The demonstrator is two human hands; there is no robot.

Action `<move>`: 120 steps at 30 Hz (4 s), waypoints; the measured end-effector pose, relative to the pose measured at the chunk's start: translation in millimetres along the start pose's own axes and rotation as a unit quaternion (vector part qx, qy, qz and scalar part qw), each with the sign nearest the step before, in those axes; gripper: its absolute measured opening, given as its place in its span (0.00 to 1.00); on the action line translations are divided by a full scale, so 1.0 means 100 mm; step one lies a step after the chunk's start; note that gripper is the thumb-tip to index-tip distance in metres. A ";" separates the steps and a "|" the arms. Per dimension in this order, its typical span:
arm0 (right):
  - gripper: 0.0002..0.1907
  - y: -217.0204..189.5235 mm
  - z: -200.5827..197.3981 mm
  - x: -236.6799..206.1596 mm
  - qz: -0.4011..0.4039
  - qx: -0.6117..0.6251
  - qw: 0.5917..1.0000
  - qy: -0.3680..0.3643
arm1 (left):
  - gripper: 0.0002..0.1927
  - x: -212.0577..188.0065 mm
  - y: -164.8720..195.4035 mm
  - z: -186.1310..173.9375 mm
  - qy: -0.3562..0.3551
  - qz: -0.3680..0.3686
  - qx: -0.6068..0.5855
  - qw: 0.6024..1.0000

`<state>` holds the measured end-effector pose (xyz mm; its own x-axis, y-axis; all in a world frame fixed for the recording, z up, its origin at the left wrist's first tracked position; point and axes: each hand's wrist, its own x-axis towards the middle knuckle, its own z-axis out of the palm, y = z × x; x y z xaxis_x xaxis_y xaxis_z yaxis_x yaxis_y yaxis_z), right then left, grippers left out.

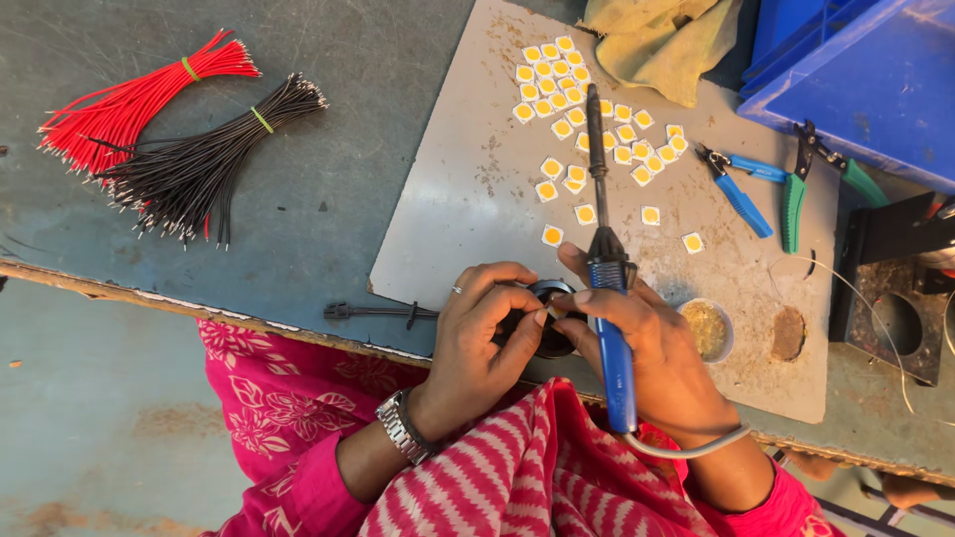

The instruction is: The person repeatedly picks small square LED modules from a work surface, applies flux paste to a black heatsink, and uses a soldering iron to attach each LED to the heatsink. The person places the assembled unit aside and repeats the process with additional LEDs.

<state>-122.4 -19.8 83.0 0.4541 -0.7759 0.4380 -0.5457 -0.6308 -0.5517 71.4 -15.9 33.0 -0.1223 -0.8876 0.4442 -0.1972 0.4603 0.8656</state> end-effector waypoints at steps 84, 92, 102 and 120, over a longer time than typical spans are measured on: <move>0.34 -0.37 -0.07 0.05 0.159 0.006 0.987 -0.018 | 0.05 0.88 0.28 -0.47 -0.386 0.290 0.256 0.837; 0.37 -0.32 0.01 -0.04 0.161 0.037 0.986 0.026 | 0.04 0.89 0.28 -0.44 -0.429 0.234 0.248 0.836; 0.34 -0.35 0.04 -0.19 0.097 -0.001 0.995 0.011 | 0.07 0.93 0.25 -0.43 -0.431 0.251 0.237 0.834; 0.40 -0.18 0.16 -0.27 0.117 0.138 0.982 0.045 | 0.07 0.86 0.20 -0.44 -0.440 0.239 0.280 0.819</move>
<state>-113.6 12.8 69.4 0.2679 -0.9051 0.3302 -0.4096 -0.4172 -0.8113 100.0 -84.3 99.1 -0.9211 -0.3597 0.1486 -0.3072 0.9064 0.2899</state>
